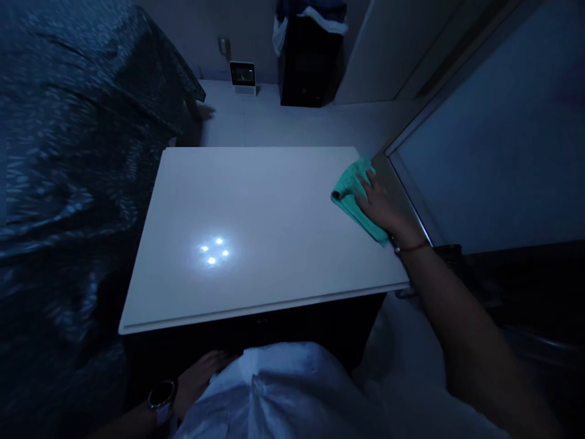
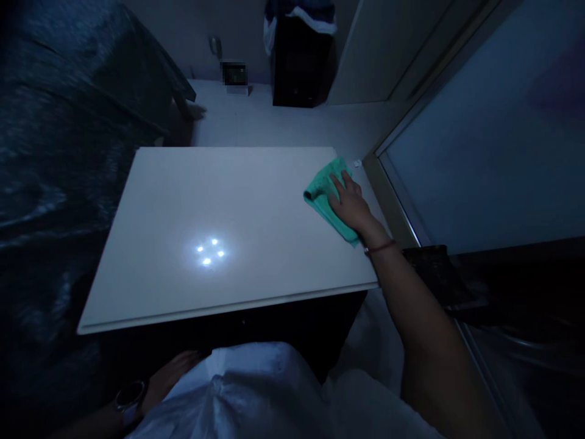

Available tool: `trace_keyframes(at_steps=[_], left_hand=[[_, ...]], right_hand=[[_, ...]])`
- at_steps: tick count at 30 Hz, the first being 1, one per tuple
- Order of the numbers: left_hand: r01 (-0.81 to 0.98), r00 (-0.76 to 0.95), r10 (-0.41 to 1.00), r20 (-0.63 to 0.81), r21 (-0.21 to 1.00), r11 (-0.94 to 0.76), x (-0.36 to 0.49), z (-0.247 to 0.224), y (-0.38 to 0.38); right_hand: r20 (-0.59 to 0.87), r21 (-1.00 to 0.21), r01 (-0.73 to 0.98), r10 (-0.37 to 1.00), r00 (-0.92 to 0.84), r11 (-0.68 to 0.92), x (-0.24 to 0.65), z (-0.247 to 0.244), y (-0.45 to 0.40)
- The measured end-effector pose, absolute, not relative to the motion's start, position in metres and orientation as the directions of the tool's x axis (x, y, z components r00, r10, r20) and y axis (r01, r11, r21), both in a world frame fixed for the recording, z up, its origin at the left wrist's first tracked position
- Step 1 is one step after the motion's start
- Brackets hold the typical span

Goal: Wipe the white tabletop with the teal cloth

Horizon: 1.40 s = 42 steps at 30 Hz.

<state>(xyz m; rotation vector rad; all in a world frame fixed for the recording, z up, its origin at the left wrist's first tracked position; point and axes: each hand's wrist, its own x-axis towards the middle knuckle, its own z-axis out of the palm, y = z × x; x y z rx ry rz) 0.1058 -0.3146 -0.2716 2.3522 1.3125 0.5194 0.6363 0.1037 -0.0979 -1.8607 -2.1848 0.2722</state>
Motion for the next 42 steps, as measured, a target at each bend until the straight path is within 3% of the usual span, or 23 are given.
trace_keyframes(at_steps=[5,11,17,24,32,35,42], left_hand=[[0.709,0.433,0.881,0.191,0.531,-0.464,0.103,-0.291,-0.324],[0.706,0.459,0.853,0.248,0.481,-0.52,0.112,-0.265,-0.308],[0.686,0.53,0.817,0.225,0.453,-0.57,0.118,-0.241,-0.296],[0.654,0.561,0.792,0.242,0.457,-0.603,0.118,-0.246,-0.296],[0.656,0.581,0.784,0.22,0.444,-0.611,0.113,-0.255,-0.303],[0.68,0.506,0.843,0.182,0.516,-0.52,0.107,-0.274,-0.316],[0.604,0.598,0.787,0.15,0.561,-0.566,0.101,-0.271,-0.312]], right_hand=[[0.131,-0.26,0.936,0.969,-0.207,0.235,0.656,-0.106,-0.031],[0.139,-0.187,0.972,0.983,-0.119,0.144,0.653,-0.108,-0.12],[-0.043,-0.215,0.969,0.99,-0.132,0.12,0.642,-0.088,0.009],[-0.055,-0.205,0.979,0.998,-0.011,0.0,0.536,-0.055,0.188],[-0.002,-0.249,0.838,0.866,-0.501,0.485,0.306,-0.047,0.194],[0.018,-0.257,0.778,0.807,-0.59,0.574,0.244,-0.043,0.192],[0.024,-0.277,0.63,0.661,-0.75,0.725,0.204,-0.045,0.193]])
